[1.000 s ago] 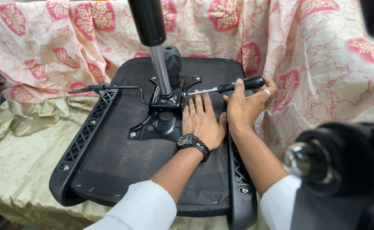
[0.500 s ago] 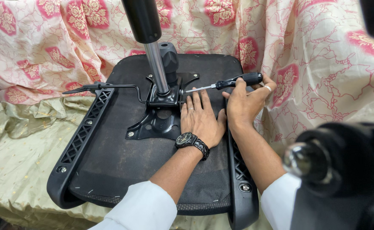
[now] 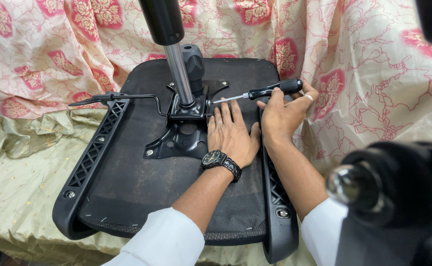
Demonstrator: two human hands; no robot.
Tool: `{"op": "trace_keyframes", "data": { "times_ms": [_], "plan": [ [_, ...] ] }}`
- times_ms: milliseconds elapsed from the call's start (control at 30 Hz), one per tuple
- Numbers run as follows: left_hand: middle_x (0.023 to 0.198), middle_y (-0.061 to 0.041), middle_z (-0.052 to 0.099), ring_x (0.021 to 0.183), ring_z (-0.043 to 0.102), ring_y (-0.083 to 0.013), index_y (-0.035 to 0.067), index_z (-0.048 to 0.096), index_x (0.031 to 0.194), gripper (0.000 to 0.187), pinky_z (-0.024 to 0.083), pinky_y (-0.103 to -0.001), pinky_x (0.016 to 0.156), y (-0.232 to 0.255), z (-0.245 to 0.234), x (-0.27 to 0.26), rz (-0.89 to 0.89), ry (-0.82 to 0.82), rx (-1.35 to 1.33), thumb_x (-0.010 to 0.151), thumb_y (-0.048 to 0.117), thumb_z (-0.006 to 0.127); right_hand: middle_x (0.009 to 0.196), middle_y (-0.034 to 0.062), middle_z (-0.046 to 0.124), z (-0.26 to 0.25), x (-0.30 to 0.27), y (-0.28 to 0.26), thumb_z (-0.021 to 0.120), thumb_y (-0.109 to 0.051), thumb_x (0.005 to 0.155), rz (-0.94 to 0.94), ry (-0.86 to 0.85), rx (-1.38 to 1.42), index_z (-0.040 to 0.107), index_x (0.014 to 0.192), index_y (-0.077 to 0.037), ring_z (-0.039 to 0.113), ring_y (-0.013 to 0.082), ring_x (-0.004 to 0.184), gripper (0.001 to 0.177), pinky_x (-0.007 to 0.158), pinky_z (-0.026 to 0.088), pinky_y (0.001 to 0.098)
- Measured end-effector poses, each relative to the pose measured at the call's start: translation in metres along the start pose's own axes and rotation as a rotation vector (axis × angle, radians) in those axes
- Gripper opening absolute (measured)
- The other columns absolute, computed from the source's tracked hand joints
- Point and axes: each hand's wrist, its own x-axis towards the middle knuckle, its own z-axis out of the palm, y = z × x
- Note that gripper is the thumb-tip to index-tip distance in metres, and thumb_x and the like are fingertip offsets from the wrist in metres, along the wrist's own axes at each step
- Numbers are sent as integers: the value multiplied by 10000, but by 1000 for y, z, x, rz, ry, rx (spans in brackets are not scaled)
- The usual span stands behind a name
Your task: The person attaches the gas lift cylinder to the underside of an office chair seat using a screwdriver. They insert the cylinder into the seat mechanism, then tighten multiple screws to secure the connection.
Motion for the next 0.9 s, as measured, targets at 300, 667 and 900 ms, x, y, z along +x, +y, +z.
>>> {"op": "trace_keyframes", "data": {
  "times_ms": [300, 667, 900],
  "plan": [
    [1555, -369, 287, 1447, 317, -481, -98, 259, 1514, 897, 225, -535, 1183, 0, 0, -1, -1, -4, -11, 906, 463, 606, 1147, 182, 599, 0, -3, -9, 700, -39, 919, -6, 8, -80, 355, 1258, -13, 768, 202, 794, 484, 529, 707, 281],
    [1558, -370, 268, 1454, 300, -478, -95, 255, 1516, 897, 212, -530, 1187, 0, 0, 1, -5, -17, -6, 909, 467, 601, 1131, 180, 604, 1, -3, -8, 713, -44, 912, 2, 33, -72, 372, 1261, -22, 758, 208, 799, 489, 526, 672, 293],
    [1561, -371, 269, 1447, 303, -485, -93, 262, 1511, 887, 211, -533, 1186, -1, 1, 1, -2, -12, -21, 910, 462, 606, 1088, 174, 610, -1, -4, -4, 732, -75, 920, -54, 20, -132, 370, 1296, -29, 749, 202, 755, 524, 509, 685, 279]
  ]
}}
